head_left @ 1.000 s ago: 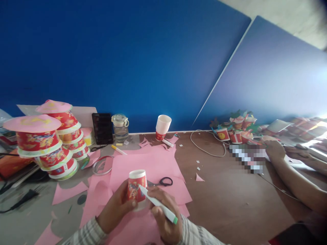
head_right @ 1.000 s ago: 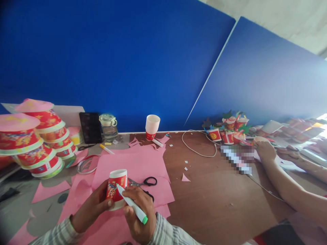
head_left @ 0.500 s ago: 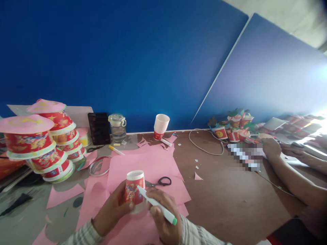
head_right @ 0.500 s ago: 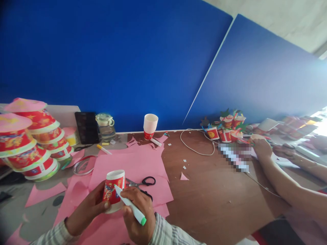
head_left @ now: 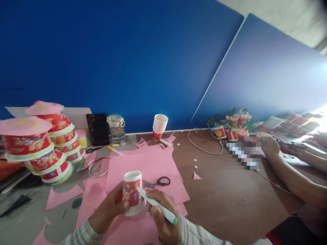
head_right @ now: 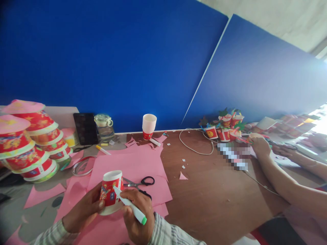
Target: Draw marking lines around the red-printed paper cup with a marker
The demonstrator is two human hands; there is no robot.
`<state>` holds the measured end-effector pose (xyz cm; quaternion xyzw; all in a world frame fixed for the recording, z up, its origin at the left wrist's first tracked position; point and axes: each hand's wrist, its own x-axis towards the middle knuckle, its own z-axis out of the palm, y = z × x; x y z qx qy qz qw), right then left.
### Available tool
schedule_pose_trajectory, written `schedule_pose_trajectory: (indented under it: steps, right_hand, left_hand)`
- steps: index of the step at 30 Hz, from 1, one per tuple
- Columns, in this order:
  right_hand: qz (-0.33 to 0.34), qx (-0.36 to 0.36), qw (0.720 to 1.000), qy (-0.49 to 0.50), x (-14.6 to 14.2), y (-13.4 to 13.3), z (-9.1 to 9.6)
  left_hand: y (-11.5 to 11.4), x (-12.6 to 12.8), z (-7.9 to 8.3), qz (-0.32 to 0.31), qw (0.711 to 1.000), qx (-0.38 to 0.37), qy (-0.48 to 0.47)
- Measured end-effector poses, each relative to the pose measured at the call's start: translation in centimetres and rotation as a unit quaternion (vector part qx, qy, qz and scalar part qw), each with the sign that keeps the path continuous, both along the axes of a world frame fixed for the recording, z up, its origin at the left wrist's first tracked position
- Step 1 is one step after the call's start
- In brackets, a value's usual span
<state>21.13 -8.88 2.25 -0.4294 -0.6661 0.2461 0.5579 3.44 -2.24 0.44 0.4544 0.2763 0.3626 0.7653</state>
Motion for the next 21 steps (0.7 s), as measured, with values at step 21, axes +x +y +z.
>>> schedule_pose_trajectory:
  steps: [21]
  right_hand:
    - [-0.046, -0.022, 0.998, 0.022, 0.2, -0.2, -0.8]
  left_hand:
    - [0.1, -0.6, -0.6, -0.005, 0.999, -0.038, -0.032]
